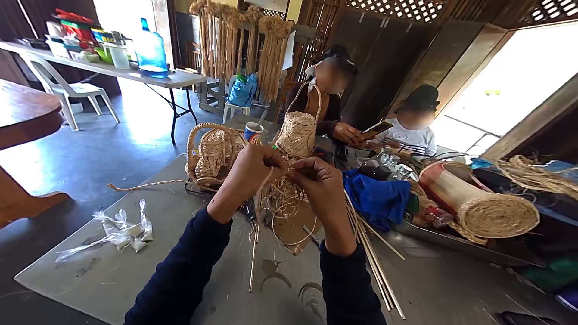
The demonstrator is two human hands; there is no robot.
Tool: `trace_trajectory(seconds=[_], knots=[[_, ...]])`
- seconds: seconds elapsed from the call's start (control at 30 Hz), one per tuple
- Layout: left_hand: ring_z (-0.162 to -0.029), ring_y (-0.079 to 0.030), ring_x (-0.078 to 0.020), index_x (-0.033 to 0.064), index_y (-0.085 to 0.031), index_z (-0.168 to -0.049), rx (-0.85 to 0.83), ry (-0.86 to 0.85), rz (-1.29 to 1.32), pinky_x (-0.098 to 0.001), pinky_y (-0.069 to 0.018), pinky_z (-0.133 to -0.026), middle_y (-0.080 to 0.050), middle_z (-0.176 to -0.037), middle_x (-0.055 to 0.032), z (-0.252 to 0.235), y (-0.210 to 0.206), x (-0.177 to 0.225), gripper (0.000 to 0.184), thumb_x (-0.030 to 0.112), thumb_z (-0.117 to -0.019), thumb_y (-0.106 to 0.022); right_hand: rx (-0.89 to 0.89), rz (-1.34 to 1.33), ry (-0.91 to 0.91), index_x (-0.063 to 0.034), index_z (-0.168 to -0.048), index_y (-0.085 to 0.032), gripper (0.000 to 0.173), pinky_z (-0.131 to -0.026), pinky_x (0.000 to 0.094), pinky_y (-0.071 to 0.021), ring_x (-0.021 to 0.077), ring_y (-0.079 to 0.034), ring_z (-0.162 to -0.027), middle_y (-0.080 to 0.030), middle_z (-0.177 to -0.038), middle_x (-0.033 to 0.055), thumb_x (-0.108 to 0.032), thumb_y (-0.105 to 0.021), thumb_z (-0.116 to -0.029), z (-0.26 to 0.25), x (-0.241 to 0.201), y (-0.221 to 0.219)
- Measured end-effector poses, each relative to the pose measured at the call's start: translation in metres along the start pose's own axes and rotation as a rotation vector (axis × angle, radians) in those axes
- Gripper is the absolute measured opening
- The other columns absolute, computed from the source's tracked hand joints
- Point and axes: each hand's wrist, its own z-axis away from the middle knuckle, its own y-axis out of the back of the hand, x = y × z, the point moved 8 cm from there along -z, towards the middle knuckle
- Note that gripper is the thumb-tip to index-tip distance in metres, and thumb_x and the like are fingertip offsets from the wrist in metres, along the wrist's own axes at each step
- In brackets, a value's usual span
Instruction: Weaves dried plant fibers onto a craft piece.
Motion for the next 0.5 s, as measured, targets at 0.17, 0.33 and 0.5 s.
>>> trace_trajectory(seconds=[0.17, 0.33, 0.5], knots=[[-0.057, -0.057, -0.0074, 0.0043, -0.074, -0.087, -0.051, 0.031, 0.157, -0.0211, -0.0458, -0.051, -0.067, -0.072, -0.0032, 0.000, -0.004, -0.011, 0.006, -0.002, -0.0886, -0.072, -0.002, 0.042, 0.012, -0.0020, -0.097, -0.072, 0.017, -0.065, 0.0185, -0.0552, 0.0022, -0.065, -0.068, -0.070, -0.079, 0.0002, 0.006, -0.077, -0.0822, -0.001, 0.001, 0.004], [-0.067, -0.063, -0.0070, 0.0052, -0.076, -0.088, -0.178, -0.023, 0.010, -0.0240, -0.0518, -0.061, -0.071, -0.078, -0.0012, 0.001, 0.008, -0.012, 0.008, 0.000, -0.0833, -0.079, 0.029, 0.102, 0.005, -0.0028, -0.096, -0.072, 0.014, -0.066, 0.0192, -0.0558, 0.0026, -0.066, -0.069, -0.072, -0.082, 0.0012, 0.005, -0.075, -0.0843, -0.002, 0.003, 0.009], [-0.056, -0.058, -0.0050, 0.0014, -0.074, -0.086, -0.161, 0.048, 0.182, -0.0178, -0.0478, -0.052, -0.067, -0.069, -0.0024, 0.003, 0.014, -0.013, 0.009, -0.008, -0.0838, -0.075, 0.039, 0.132, -0.001, -0.0040, -0.094, -0.074, 0.013, -0.063, 0.0186, -0.0539, 0.0019, -0.064, -0.067, -0.071, -0.080, 0.0005, 0.005, -0.074, -0.0847, -0.001, 0.002, 0.011]])
